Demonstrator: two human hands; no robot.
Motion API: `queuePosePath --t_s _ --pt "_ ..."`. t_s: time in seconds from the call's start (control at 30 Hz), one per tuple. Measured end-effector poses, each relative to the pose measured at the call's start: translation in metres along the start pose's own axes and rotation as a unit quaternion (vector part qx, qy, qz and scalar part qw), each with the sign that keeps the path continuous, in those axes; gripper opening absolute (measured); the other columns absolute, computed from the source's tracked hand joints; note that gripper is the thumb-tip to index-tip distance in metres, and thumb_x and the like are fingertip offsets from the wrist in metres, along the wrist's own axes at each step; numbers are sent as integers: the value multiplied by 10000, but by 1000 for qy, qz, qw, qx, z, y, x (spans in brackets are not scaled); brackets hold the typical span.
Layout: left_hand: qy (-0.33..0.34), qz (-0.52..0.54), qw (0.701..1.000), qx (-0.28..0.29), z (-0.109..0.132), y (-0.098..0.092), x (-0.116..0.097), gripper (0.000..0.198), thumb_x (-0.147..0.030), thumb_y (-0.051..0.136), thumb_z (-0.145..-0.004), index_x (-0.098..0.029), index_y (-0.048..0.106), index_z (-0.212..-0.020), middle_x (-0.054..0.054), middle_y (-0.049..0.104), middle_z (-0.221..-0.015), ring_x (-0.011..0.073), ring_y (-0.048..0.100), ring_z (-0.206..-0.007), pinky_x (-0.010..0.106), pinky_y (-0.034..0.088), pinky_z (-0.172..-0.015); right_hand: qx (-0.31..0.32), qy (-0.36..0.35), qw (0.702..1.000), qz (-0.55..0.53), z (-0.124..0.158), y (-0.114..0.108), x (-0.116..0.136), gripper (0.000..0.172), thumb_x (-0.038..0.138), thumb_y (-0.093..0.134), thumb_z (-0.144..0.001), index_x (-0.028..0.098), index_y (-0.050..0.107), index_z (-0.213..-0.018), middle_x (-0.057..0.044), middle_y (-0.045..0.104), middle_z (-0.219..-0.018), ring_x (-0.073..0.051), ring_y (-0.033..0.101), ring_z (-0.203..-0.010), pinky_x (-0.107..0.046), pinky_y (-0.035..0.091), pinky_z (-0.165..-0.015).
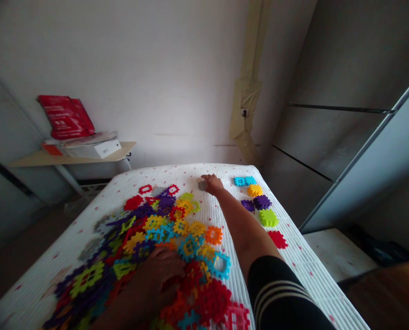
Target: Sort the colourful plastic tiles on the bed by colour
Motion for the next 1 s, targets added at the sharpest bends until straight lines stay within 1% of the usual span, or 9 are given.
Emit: queuePosePath --t_s 0.4,0.5,0.63,0.73,0.83,0.9,1.0 --pt "-4 6 1000 -12 0 1 2 189 -142 555 -692 -243 606 -843 1 669 -897 188 562 -907 385 322 -930 25 -6 1000 16 -4 3 8 533 256 607 -736 261 502 -1258 -48 573 -1226 -241 502 -1103 -348 463 -844" --pt "-10 17 1000 -12 1 0 3 184 -142 568 -681 -240 605 -832 -9 674 -914 183 565 -920 384 317 -933 33 -3 999 22 -6 3 9 519 254 622 -728 261 521 -1237 -51 586 -1207 -248 510 -1093 -352 464 -836" --pt "-9 20 1000 -15 0 -2 3 199 -141 565 -672 -236 605 -842 -1 673 -930 182 568 -924 381 324 -934 39 1 999 27 -8 3 10 546 233 648 -699 292 519 -1227 -39 584 -1206 -241 513 -1089 -345 460 -835" --pt "-10 21 1000 -8 0 -1 3 206 -159 576 -664 -239 608 -851 8 671 -936 196 564 -938 390 328 -933 41 5 999 28 -8 3 11 550 217 641 -697 277 515 -1229 -60 573 -1216 -255 508 -1096 -359 461 -827" --pt "-10 23 1000 -10 1 -1 3 211 -156 584 -663 -243 607 -854 -7 668 -941 190 560 -945 396 309 -950 42 7 999 23 -7 4 11 536 217 635 -701 262 521 -1222 -78 566 -1218 -268 505 -1097 -377 460 -827" --pt "-8 21 1000 -15 1 -2 3 215 -137 570 -670 -243 607 -853 -11 668 -940 184 560 -941 396 302 -952 41 6 999 18 -6 3 11 556 228 648 -693 266 511 -1231 -79 560 -1225 -275 501 -1101 -390 459 -831" --pt "-3 13 1000 -11 1 -2 1 213 -130 562 -676 -237 610 -854 -2 672 -941 187 562 -940 389 314 -928 38 0 999 8 -4 -2 11 643 246 696 -652 287 482 -1257 -69 521 -1275 -280 485 -1124 -400 458 -838"
Point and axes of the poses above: each hand's wrist, its own z-axis away from the middle knuckle, its own y-axis out of the palm, x = y × z, the point moved 7 cm from there along -z, towards the middle knuckle
